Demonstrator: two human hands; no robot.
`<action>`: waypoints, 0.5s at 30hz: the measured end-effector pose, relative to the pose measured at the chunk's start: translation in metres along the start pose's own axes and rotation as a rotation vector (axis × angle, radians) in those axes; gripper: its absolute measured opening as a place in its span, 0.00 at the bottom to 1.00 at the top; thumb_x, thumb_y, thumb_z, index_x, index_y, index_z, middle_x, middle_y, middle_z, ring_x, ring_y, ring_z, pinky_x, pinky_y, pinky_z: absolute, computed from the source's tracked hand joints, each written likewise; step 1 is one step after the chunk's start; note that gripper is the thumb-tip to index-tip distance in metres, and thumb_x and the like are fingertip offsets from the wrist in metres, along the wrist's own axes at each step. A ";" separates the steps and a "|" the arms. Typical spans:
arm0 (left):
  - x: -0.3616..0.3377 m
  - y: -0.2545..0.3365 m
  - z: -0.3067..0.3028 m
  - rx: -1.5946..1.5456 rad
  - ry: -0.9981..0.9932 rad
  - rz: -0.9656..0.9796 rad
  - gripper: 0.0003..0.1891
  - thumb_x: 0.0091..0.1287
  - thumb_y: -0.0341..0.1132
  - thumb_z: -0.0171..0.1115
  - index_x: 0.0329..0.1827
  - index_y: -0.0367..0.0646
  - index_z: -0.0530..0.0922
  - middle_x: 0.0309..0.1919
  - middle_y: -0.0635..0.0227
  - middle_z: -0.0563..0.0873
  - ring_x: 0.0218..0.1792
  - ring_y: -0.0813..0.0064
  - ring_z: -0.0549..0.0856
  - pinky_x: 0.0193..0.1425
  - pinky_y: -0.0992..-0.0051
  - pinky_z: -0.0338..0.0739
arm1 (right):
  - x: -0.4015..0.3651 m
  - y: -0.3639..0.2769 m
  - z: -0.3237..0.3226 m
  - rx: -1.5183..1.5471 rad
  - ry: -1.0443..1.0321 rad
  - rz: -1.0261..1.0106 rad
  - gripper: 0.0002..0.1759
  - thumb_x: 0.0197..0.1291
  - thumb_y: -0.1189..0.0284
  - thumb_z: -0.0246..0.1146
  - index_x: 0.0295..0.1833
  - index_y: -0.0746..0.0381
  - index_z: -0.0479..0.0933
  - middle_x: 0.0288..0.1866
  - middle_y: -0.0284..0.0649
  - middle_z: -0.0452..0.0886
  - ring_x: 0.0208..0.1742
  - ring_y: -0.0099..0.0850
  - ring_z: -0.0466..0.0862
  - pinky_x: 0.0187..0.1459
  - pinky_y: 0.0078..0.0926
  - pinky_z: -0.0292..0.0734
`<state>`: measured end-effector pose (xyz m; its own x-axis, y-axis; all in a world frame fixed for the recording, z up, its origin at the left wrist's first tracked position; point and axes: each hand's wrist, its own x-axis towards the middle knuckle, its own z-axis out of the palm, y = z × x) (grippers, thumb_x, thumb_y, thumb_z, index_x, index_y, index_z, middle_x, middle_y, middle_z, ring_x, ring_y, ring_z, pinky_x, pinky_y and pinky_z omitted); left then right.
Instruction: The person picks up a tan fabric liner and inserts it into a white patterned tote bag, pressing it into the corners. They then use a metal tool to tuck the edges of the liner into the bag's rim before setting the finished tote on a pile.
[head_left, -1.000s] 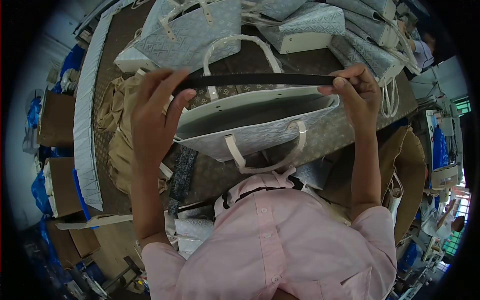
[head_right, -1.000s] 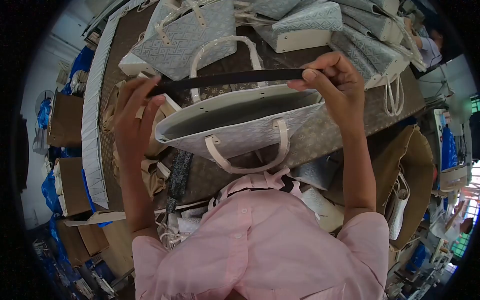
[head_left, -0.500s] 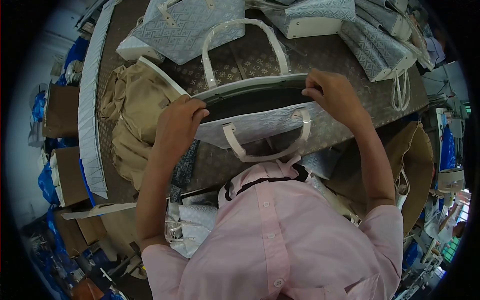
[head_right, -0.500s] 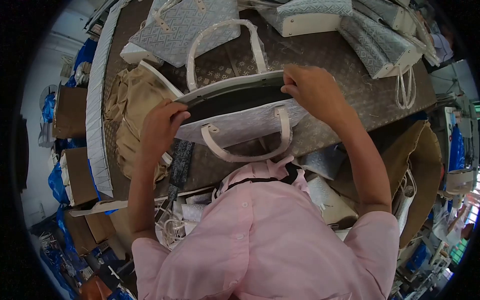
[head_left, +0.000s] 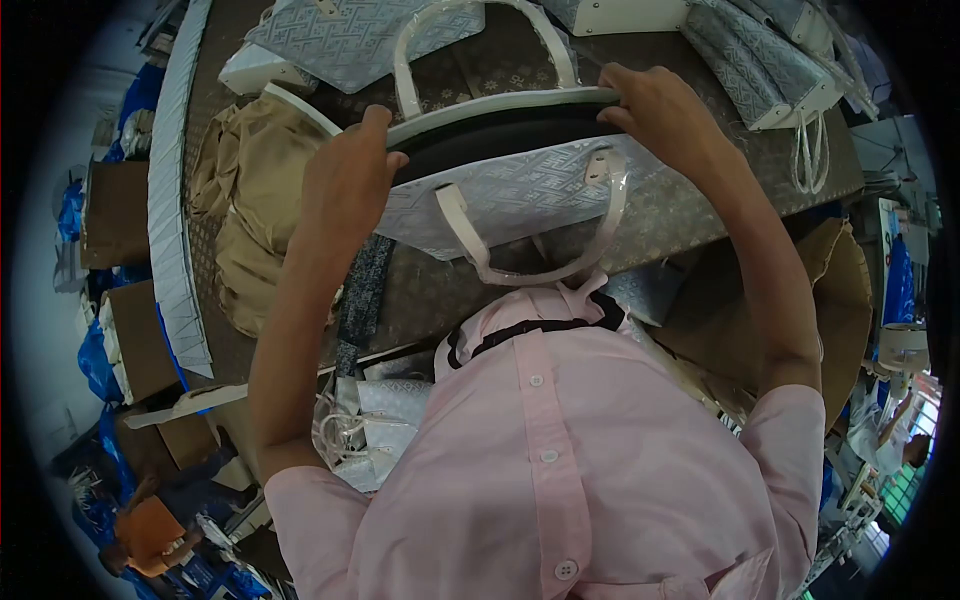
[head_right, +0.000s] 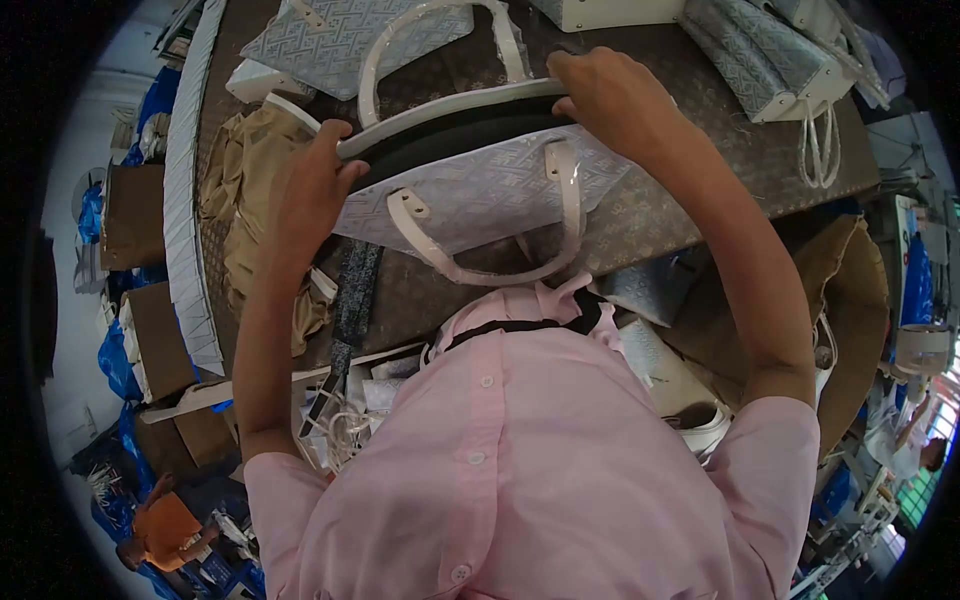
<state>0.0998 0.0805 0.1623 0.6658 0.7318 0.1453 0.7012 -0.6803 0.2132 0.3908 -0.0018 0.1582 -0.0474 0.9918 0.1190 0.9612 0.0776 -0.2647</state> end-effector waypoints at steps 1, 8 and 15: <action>0.002 -0.002 0.001 0.045 0.000 0.019 0.14 0.58 0.31 0.64 0.39 0.39 0.67 0.26 0.52 0.81 0.32 0.49 0.81 0.33 0.56 0.73 | 0.000 0.000 0.000 -0.005 -0.004 0.010 0.16 0.50 0.70 0.68 0.39 0.65 0.71 0.31 0.51 0.79 0.39 0.50 0.80 0.40 0.44 0.75; 0.008 -0.004 0.003 0.096 0.009 0.047 0.11 0.57 0.32 0.64 0.35 0.38 0.70 0.26 0.53 0.81 0.32 0.50 0.82 0.33 0.55 0.73 | 0.007 -0.001 0.002 -0.069 0.044 0.006 0.13 0.50 0.70 0.67 0.36 0.66 0.72 0.32 0.51 0.79 0.38 0.50 0.81 0.40 0.44 0.76; 0.013 -0.004 0.005 0.123 0.009 -0.030 0.11 0.56 0.33 0.65 0.34 0.37 0.72 0.27 0.52 0.82 0.32 0.50 0.83 0.34 0.57 0.76 | 0.011 -0.005 0.004 -0.145 0.106 -0.004 0.13 0.49 0.70 0.68 0.35 0.65 0.73 0.31 0.50 0.80 0.38 0.48 0.82 0.39 0.41 0.77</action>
<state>0.1072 0.0928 0.1583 0.6420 0.7519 0.1496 0.7472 -0.6574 0.0977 0.3839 0.0093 0.1567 -0.0295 0.9747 0.2215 0.9906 0.0582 -0.1240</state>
